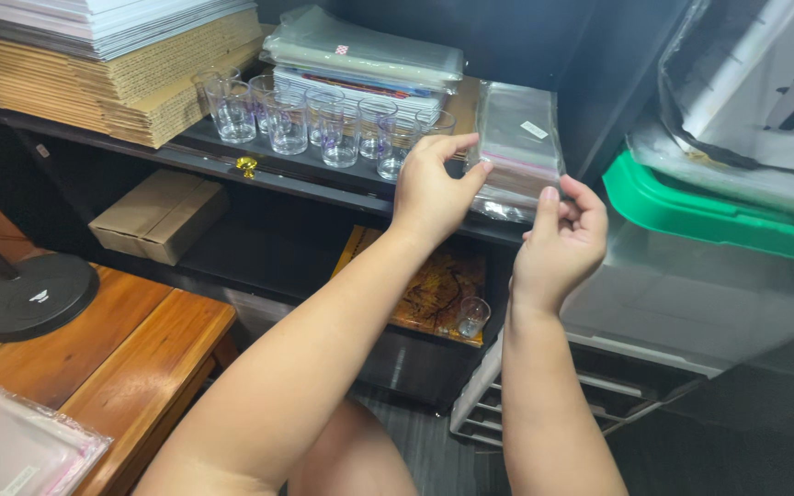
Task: The person sits on the floor and repeatedly picks up stacks of clear plastic pouches from a wooden bench. They place each stack onto a black shelf next to other items like glasses and boxes, then return to the bench to grab the next stack.
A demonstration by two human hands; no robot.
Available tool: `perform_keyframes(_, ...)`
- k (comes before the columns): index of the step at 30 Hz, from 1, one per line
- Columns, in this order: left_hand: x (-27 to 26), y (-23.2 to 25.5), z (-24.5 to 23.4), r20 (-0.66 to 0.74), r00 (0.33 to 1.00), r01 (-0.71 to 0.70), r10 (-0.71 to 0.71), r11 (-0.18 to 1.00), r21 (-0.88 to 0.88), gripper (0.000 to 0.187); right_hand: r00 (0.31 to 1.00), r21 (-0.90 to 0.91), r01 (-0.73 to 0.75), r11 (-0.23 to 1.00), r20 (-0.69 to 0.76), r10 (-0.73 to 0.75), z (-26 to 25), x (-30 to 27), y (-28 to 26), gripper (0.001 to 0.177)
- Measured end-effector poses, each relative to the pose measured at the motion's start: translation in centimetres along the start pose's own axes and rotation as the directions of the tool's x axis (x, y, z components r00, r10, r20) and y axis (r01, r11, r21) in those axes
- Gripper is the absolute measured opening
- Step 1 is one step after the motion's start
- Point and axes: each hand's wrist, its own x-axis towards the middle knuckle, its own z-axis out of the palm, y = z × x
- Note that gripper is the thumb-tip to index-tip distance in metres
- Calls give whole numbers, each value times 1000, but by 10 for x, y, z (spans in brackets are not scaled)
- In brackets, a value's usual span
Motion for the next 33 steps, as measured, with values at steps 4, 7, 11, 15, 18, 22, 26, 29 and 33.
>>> perform_keyframes(4, -39, 17, -40, -22, 995, -100, 100, 995, -4, 34, 999, 13, 40, 999, 32, -40, 1, -26, -25, 13)
perform_keyframes(7, -75, 7, -77, -6, 972, -235, 237, 969, 71, 33, 996, 69, 10, 998, 87, -16, 10, -58, -29, 12)
perform_keyframes(11, -129, -39, -137, 0, 991, -134, 136, 977, 166, 27, 963, 137, -129, 982, 255, 91, 33, -114, -10, 11)
perform_keyframes(15, -188, -90, -212, -150, 964, 240, -218, 959, 148, 21, 864, 121, -321, 939, 443, 239, 63, -183, 13, 15)
perform_keyframes(18, -239, -155, -279, -346, 877, 410, -332, 894, 181, 17, 746, 63, -431, 900, 586, 317, 85, -250, 34, 14)
perform_keyframes(22, -305, -173, -370, -598, 706, 573, -381, 803, 165, 17, 579, -27, -541, 840, 713, 396, 107, -327, 30, 12)
perform_keyframes(26, -361, -177, -432, -769, 504, 728, -393, 673, 133, 20, 328, -229, -501, 835, 842, 428, 124, -388, 5, 11)
perform_keyframes(29, -399, -201, -459, -801, 433, 776, -413, 624, 97, 30, 168, -301, -427, 853, 900, 402, 132, -441, 4, 14)
perform_keyframes(33, -421, -205, -465, -770, 400, 819, -497, 571, 56, 41, -91, -401, -409, 820, 912, 400, 138, -486, -13, 21)
